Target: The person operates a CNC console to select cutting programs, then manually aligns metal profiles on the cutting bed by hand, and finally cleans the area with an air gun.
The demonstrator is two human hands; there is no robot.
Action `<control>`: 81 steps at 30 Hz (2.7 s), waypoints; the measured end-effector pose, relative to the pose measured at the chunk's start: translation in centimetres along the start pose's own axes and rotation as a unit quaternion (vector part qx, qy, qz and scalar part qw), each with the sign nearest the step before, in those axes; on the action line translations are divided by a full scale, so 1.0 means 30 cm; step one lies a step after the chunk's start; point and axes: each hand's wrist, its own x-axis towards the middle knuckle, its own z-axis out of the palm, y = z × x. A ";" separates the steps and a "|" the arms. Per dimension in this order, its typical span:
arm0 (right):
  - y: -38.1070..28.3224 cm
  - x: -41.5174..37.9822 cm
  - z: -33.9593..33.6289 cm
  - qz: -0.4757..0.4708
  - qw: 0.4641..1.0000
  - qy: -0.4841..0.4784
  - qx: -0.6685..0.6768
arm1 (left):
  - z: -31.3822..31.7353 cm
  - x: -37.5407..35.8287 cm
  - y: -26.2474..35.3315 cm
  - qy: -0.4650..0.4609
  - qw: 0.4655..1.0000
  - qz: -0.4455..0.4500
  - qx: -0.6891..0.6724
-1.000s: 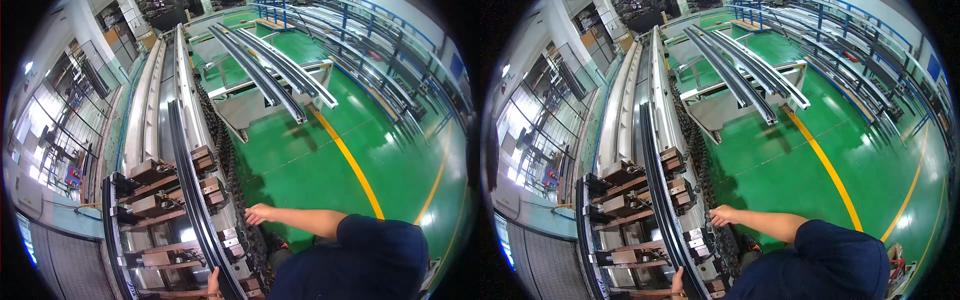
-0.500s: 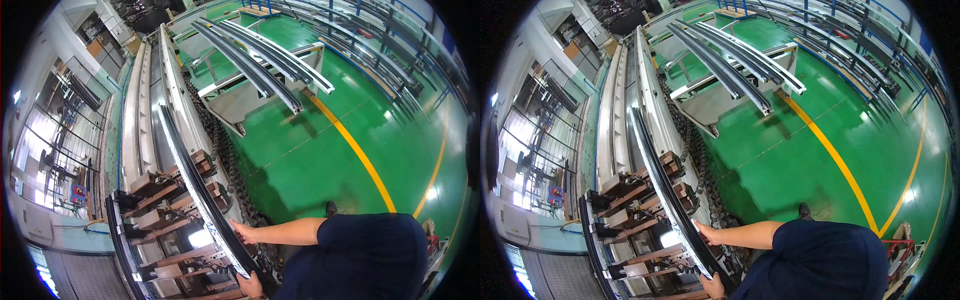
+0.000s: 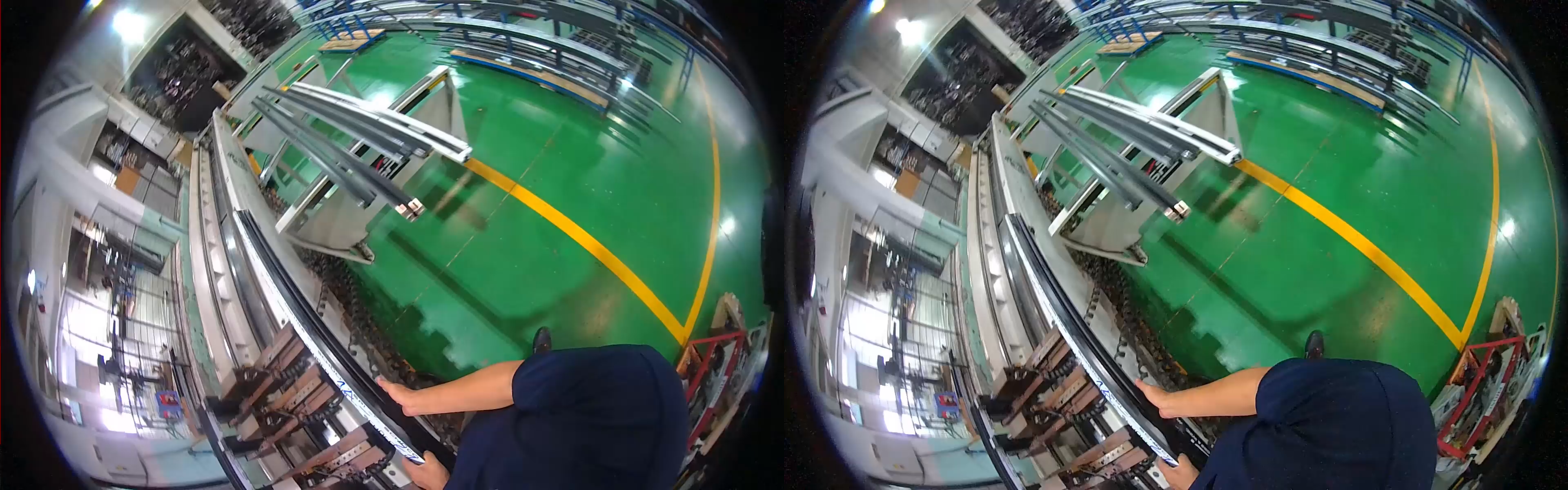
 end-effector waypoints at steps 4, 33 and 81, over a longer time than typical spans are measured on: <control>-0.274 -0.320 -0.114 -0.044 0.998 0.037 -0.029 | 0.088 -0.151 0.353 -0.007 0.996 0.044 -0.072; -1.958 -0.953 -1.518 -0.415 0.759 0.160 0.475 | 1.082 0.492 2.278 -0.375 0.767 0.488 0.179; -6.272 -1.374 -2.833 -0.726 0.452 0.002 0.519 | 3.420 2.581 6.252 -0.135 0.633 0.733 0.210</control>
